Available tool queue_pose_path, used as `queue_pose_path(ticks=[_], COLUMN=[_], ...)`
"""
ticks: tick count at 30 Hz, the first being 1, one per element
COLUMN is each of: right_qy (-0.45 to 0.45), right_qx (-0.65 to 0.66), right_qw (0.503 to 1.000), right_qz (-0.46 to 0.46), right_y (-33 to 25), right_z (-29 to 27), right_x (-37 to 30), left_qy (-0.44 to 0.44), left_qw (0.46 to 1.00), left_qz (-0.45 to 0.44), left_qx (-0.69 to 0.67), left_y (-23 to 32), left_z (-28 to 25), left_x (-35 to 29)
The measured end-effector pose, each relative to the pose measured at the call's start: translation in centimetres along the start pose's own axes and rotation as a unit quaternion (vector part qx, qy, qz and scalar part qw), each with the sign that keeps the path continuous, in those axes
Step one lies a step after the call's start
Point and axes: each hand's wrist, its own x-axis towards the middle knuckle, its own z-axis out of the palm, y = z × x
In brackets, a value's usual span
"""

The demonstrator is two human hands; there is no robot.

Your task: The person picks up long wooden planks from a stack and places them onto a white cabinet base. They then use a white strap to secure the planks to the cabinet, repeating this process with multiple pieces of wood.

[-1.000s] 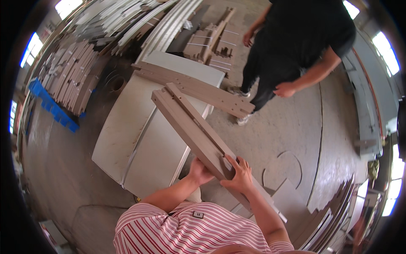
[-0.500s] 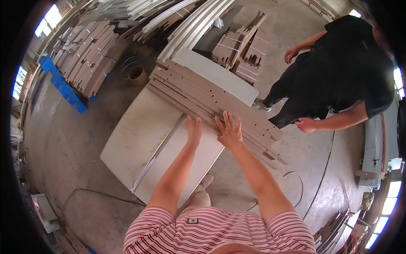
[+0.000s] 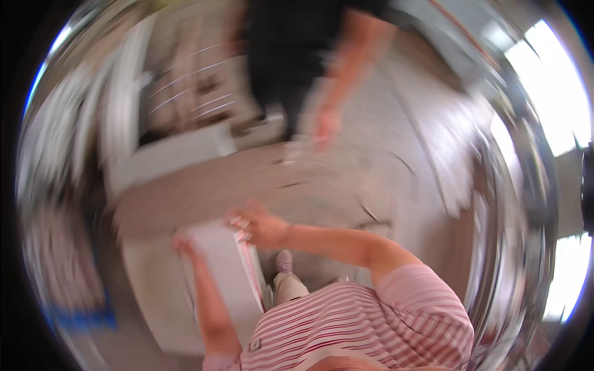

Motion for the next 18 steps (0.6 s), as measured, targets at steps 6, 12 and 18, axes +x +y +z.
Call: queue_pose_path(ticks=[6,12,18], right_qy=[0.15,0.364,0.813], right_qx=[0.075,-0.039,0.229], right_qw=[0.919,0.626,0.033], right_qz=[0.357,0.689,0.534], right_y=[0.8,-0.9,-9.5], right_z=[-6.8,-5.3,-3.7], right_x=[-25.5,-55.5,-83.2], left_qy=[-0.13,-0.617,-0.751], left_qw=[0.975,0.785,0.657], left_qz=[-0.154,0.026,0.061], left_qx=[-0.098,-0.047,0.041], left_y=[21.3,34.2,45.8], left_z=[-5.2,0.8,5.3], left_x=[-8.0,-23.1,-29.7])
